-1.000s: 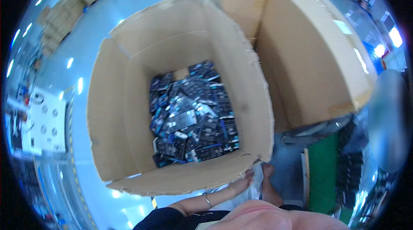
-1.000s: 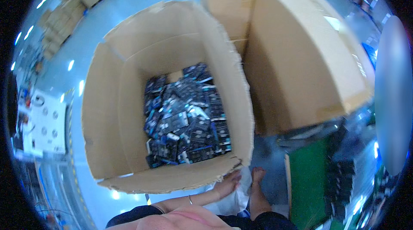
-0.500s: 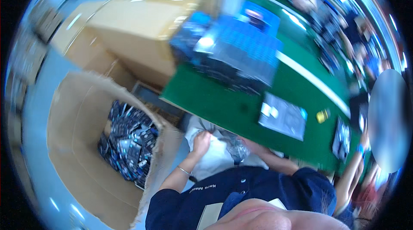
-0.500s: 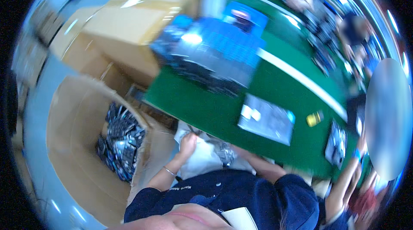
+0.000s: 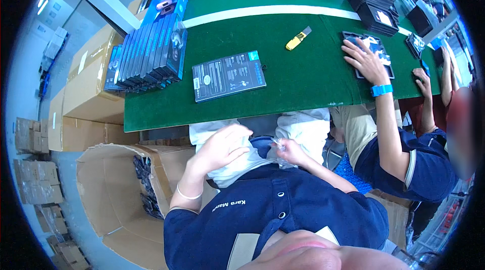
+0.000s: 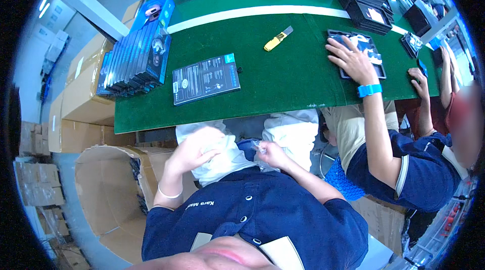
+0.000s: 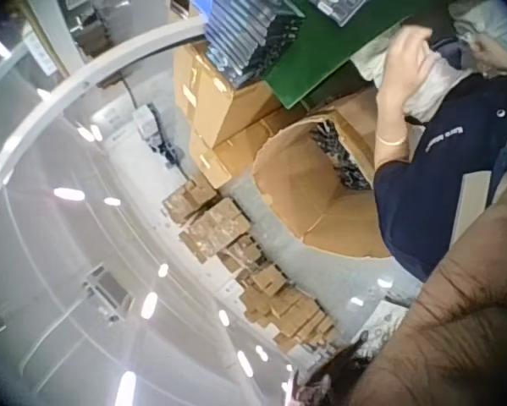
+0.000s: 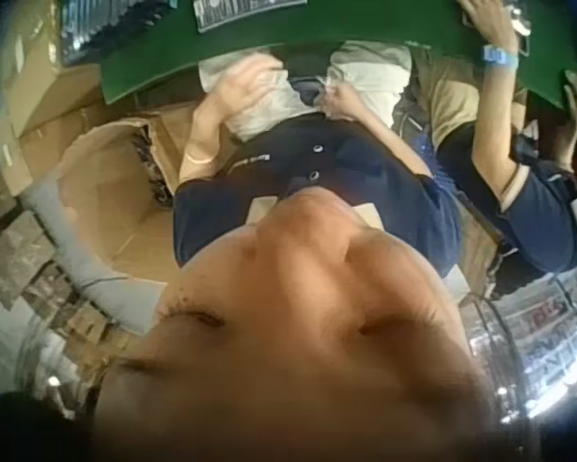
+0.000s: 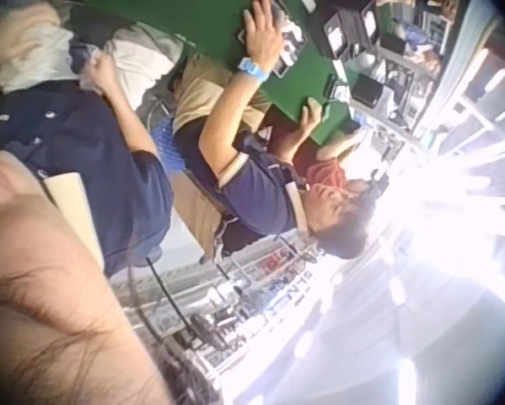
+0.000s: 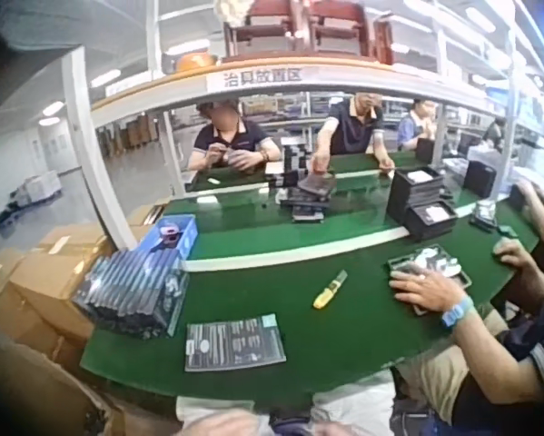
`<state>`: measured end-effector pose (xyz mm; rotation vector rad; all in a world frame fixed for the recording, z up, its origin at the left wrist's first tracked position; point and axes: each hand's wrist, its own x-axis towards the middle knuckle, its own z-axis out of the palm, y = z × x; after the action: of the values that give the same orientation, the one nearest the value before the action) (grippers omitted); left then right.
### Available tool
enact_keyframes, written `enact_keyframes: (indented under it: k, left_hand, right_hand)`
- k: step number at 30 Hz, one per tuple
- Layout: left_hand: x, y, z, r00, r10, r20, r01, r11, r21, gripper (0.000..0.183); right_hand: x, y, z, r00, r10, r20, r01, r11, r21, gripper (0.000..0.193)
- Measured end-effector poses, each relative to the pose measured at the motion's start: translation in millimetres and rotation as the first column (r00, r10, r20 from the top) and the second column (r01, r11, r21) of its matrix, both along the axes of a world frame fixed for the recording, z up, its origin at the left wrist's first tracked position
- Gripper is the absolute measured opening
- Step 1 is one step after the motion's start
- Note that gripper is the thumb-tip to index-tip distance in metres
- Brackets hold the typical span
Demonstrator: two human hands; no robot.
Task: Unpack consumer electronics or media items from plastic wrap and boxes for inspection or processing.
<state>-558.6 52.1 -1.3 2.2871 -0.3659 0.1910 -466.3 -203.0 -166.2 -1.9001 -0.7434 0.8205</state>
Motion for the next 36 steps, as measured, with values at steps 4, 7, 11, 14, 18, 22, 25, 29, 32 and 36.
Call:
enact_keyframes:
  k: [4, 7, 11, 14, 18, 22, 25, 29, 32, 36]
  left_hand:
    - [64, 22, 40, 0.964, 0.047, 0.263, -0.118, 0.959, 0.259, 0.067]
    - [105, 19, 43, 0.963, 0.185, 0.195, -0.260, 0.825, 0.501, 0.092]
    - [130, 31, 30, 0.976, 0.214, -0.029, -0.160, 0.809, 0.566, 0.116]
    - [127, 39, 35, 0.988, 0.102, 0.118, -0.138, 0.924, 0.356, 0.118]
    - [104, 23, 56, 0.917, 0.116, 0.381, -0.174, 0.977, 0.121, 0.115]
    - [100, 13, 55, 0.853, 0.117, 0.509, -0.190, 0.977, 0.093, 0.111]
    - [99, 17, 53, 0.823, 0.171, 0.541, -0.228, 0.973, 0.039, 0.110]
    - [93, 16, 57, 0.817, 0.184, 0.546, -0.230, 0.973, 0.017, 0.113]
    - [94, 12, 60, 0.820, 0.204, 0.534, -0.237, 0.972, -0.008, 0.115]
    - [90, 9, 53, 0.814, 0.252, 0.523, -0.216, 0.968, -0.130, 0.123]
  right_hand:
    - [15, 16, 107, 0.995, 0.035, -0.090, -0.009, 0.961, 0.276, 0.011]
    - [46, 38, 162, 0.911, 0.201, 0.361, -0.370, 0.785, 0.497, 0.009]
    - [85, 56, 183, 0.808, 0.168, 0.565, -0.487, 0.729, 0.481, 0.010]
    - [90, 63, 190, 0.912, -0.113, 0.395, -0.117, 0.850, 0.514, 0.012]
    - [96, 73, 202, 0.986, -0.150, 0.071, 0.098, 0.872, 0.480, 0.029]
    - [82, 93, 231, 0.988, 0.024, 0.155, -0.099, 0.863, 0.496, 0.045]
    - [84, 98, 225, 0.970, 0.018, 0.243, -0.132, 0.879, 0.459, 0.036]
    - [77, 99, 225, 0.981, 0.073, 0.180, -0.156, 0.847, 0.508, 0.029]
    - [74, 101, 221, 0.980, -0.002, 0.197, -0.112, 0.817, 0.565, 0.027]
    - [68, 103, 216, 0.995, 0.055, -0.079, 0.014, 0.731, 0.682, 0.028]
